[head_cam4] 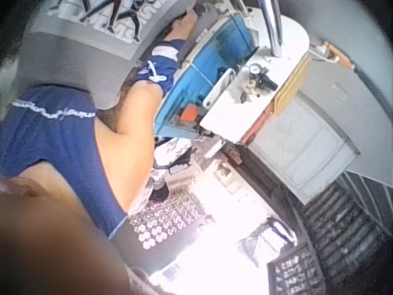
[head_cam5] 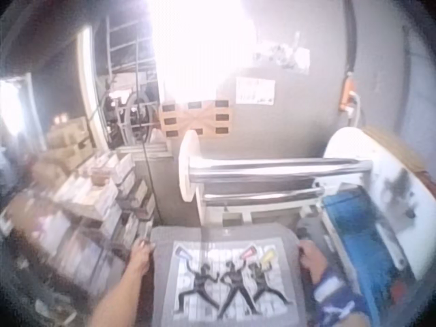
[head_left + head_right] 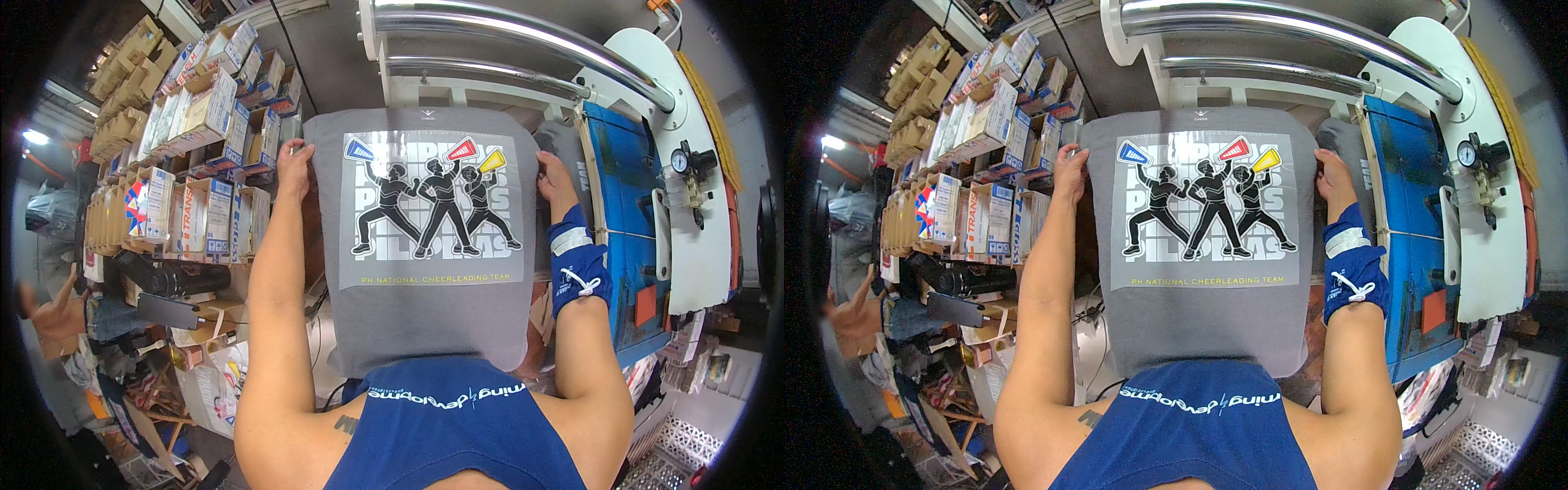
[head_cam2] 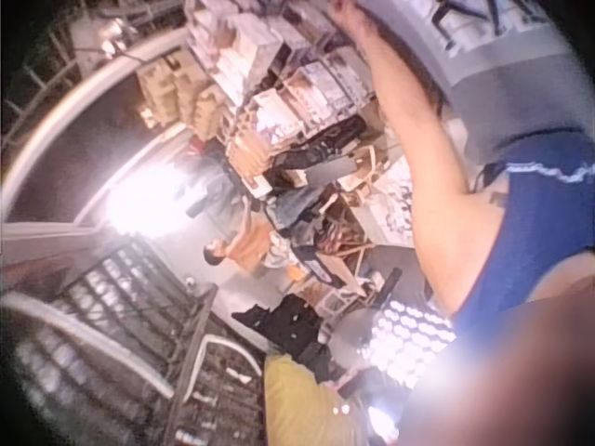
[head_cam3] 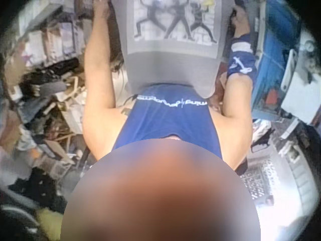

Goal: The person places gray t-shirts on a heat press, aligns printed transfer sheets, and operates the press to apply the designs. They repeat this process for multiple shirts, stacking finished items on a nearby table.

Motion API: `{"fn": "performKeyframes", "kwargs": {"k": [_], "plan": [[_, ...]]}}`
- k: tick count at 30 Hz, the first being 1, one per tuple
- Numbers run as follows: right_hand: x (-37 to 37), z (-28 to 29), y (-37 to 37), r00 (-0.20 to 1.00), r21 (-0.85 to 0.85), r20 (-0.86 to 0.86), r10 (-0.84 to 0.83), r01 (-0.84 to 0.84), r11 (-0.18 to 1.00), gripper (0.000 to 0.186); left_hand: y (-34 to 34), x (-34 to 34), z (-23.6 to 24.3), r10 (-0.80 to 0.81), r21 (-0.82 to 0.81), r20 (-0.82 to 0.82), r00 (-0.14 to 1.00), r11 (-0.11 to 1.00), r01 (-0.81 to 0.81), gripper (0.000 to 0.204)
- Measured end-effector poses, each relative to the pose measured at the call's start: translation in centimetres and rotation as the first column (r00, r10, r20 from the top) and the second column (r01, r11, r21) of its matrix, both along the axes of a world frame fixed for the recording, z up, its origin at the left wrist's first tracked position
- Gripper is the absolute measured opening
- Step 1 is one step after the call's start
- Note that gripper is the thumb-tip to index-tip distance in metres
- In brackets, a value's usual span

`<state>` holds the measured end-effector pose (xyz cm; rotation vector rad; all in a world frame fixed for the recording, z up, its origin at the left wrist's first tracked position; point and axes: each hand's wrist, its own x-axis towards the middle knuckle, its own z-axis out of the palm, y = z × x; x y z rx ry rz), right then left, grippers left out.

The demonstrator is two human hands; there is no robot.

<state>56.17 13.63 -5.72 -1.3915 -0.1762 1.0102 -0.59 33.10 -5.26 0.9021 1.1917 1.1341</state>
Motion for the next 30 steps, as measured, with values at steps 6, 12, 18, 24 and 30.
{"fn": "performKeyframes", "kwargs": {"k": [6, 12, 18, 24, 30], "plan": [[-0.9, 3.2, -0.6, 0.976, -0.105, 0.213, 0.039, -0.017, 0.994, 0.047, 0.8, -0.7, 1.3, -0.2, 0.042, -0.213, 0.956, 0.976, 0.214, 0.049], [-0.7, 2.5, 0.0, 0.996, 0.125, 0.004, -0.094, 0.093, 0.988, 0.045, 0.5, -1.3, 2.0, -0.236, 0.025, -0.213, 0.948, 0.969, 0.247, 0.056], [1.1, 0.5, 0.4, 0.997, 0.1, 0.069, -0.038, 0.031, 0.995, 0.045, 0.6, -2.0, 2.4, -0.219, 0.011, -0.249, 0.944, 0.973, 0.229, 0.064], [0.9, 1.6, 0.0, 0.999, 0.082, -0.026, -0.038, 0.04, 0.996, 0.041, 0.2, -2.0, 2.6, -0.193, 0.068, -0.108, 0.975, 0.977, 0.201, 0.059], [-1.0, 3.9, -0.7, 0.98, -0.064, 0.195, -0.029, 0.043, 0.997, 0.033, 0.0, -1.4, 3.3, -0.072, 0.161, -0.383, 0.921, 0.977, 0.143, 0.049]]}}
